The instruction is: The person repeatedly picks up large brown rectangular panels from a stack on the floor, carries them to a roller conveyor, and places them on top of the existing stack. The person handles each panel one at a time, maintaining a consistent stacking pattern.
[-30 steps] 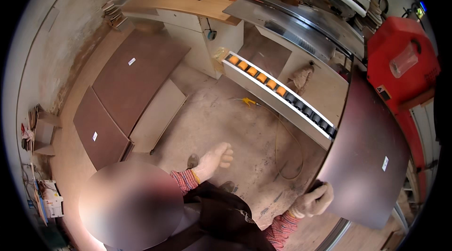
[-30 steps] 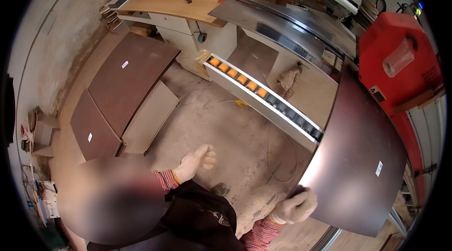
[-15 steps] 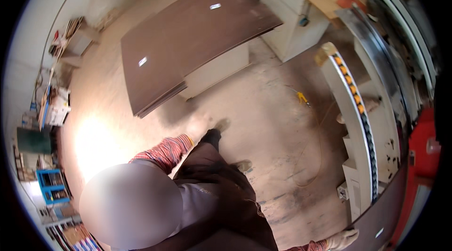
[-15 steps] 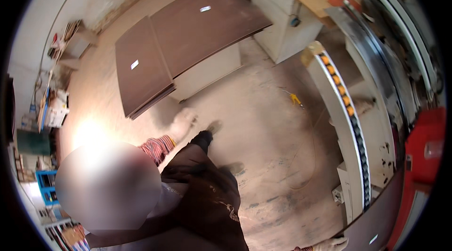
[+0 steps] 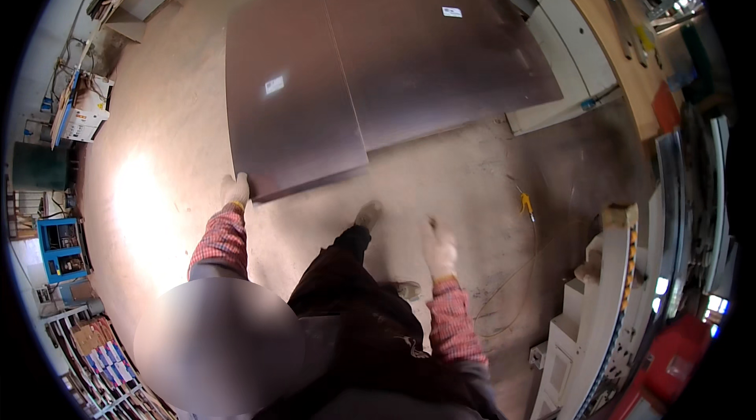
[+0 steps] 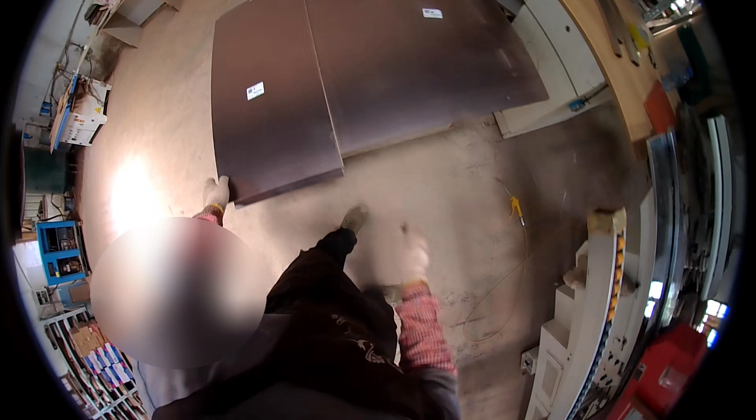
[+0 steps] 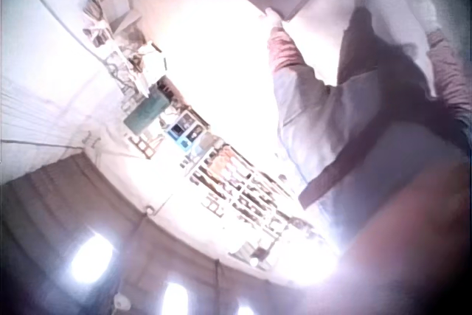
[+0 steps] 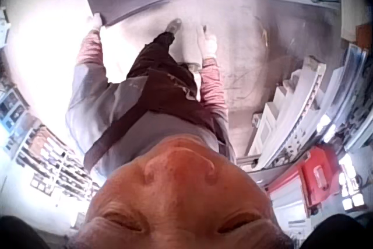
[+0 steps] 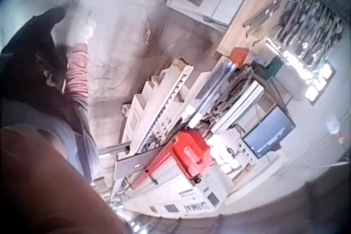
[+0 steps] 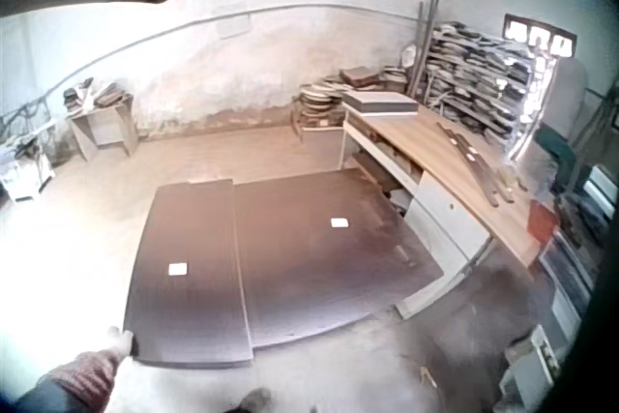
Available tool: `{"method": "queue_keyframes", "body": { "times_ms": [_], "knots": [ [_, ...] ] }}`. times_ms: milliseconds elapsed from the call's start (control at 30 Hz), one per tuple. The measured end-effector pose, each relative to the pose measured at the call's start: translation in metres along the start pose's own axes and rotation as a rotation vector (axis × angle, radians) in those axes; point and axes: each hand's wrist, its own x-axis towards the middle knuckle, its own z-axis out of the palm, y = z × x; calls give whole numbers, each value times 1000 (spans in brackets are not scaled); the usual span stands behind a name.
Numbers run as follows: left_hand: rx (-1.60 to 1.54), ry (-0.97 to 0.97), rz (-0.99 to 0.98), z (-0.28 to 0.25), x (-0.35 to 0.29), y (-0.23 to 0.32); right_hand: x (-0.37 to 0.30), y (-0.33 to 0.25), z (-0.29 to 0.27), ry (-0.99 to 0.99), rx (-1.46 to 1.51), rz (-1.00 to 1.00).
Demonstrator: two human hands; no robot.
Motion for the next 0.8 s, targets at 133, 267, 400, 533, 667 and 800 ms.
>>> {"method": "queue_keyframes", "body": {
  "times_ms": [133, 267, 400, 533, 667, 800],
  "knots": [
    [-38, -195, -3, 3, 21, 5, 147, -106, -23, -153, 668, 240],
    [-58, -224, -53, -11, 17, -1, 209, -155, -49, -398, 658, 289],
    [-40, -272, -90, -22, 6, 28, 216, -140, -15, -321, 692, 302],
    [-80, -365, -208, -29, -24, 32, 201, -113, -31, -274, 777, 282],
    [-355, -597, -191, -22, -110, 43, 159, -12, -32, -295, 887, 417],
    [-442, -969, -307, 8, -196, 40, 84, 63, -48, 50, 1501, 787]
  ]
}}
